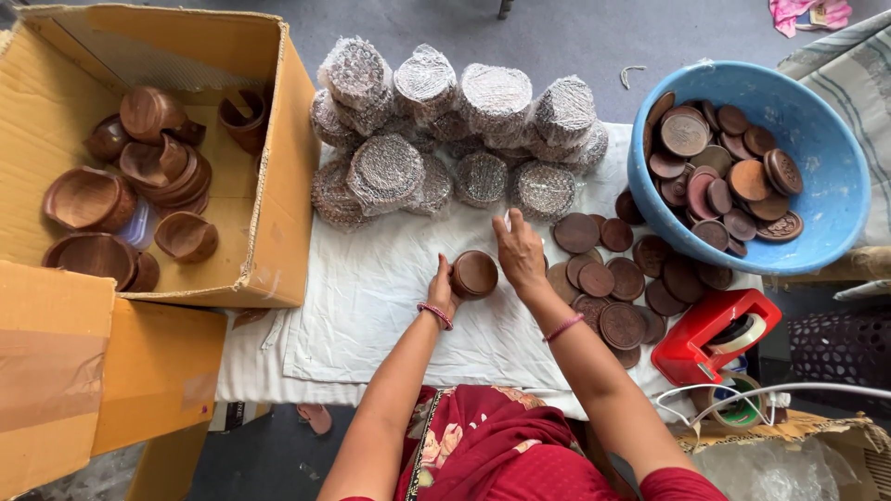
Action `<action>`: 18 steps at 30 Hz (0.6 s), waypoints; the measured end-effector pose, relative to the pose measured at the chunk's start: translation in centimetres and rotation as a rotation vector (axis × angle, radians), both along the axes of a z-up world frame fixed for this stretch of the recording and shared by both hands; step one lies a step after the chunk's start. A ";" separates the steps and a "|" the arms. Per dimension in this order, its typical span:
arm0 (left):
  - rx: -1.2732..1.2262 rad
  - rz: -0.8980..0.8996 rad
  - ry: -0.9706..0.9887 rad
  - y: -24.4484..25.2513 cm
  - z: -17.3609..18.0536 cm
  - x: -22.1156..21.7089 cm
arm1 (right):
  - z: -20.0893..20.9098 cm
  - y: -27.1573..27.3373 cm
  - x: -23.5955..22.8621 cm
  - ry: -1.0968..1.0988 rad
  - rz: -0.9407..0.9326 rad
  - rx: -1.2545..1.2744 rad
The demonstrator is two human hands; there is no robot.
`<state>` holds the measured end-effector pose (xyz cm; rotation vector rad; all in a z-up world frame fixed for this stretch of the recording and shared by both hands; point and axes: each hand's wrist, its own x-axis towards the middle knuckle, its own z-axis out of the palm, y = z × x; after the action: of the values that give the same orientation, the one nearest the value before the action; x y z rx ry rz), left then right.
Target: The person sits and wipes small, round wooden items with a white cloth. They pick up items from a blue bowl and the table surface, clean them, and place them into a cardboard box. The workspace includes stacks of bubble-wrapped items and a tape dispenser.
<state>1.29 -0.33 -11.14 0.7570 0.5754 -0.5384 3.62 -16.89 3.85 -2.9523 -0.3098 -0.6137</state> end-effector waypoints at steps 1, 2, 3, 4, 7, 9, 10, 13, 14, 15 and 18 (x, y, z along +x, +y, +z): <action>-0.005 -0.001 0.005 -0.1 0.1 -0.1 | -0.3 0.4 -1.1 0.005 -0.001 -0.005; -0.015 -0.003 0.001 -0.2 0.3 -0.2 | -0.5 0.7 -2.1 0.091 0.018 -0.054; -0.022 -0.002 -0.006 -0.1 0.4 -0.1 | -0.8 1.2 -3.0 0.173 0.041 -0.101; -0.025 0.000 -0.004 -0.2 0.0 0.0 | -0.3 2.2 -3.8 0.175 0.042 -0.104; -0.036 -0.009 -0.036 0.0 -0.4 -0.2 | 0.7 5.1 -5.5 0.534 0.063 -0.079; -0.038 -0.046 -0.088 0.5 0.5 -0.6 | 0.8 6.7 -5.4 0.382 0.205 0.191; -0.032 -0.043 -0.090 0.5 0.4 -0.5 | 0.0 6.9 -4.6 0.380 0.211 0.195; -0.053 -0.019 -0.075 0.7 0.3 -0.3 | -2.3 7.2 -2.1 0.310 0.152 0.194; -0.088 -0.006 -0.063 0.8 0.2 -0.4 | -3.1 7.0 -1.5 0.181 0.174 0.284; -0.129 0.004 -0.053 0.4 0.1 -0.3 | -3.7 6.5 -0.8 0.051 0.192 0.366; -0.168 -0.020 -0.046 -0.1 -0.1 -0.3 | -3.8 5.1 1.1 0.155 -0.022 0.319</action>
<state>1.01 -0.40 -11.26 0.6146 0.4736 -0.5789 4.69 -11.79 0.08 -2.6773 -0.1487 -0.3910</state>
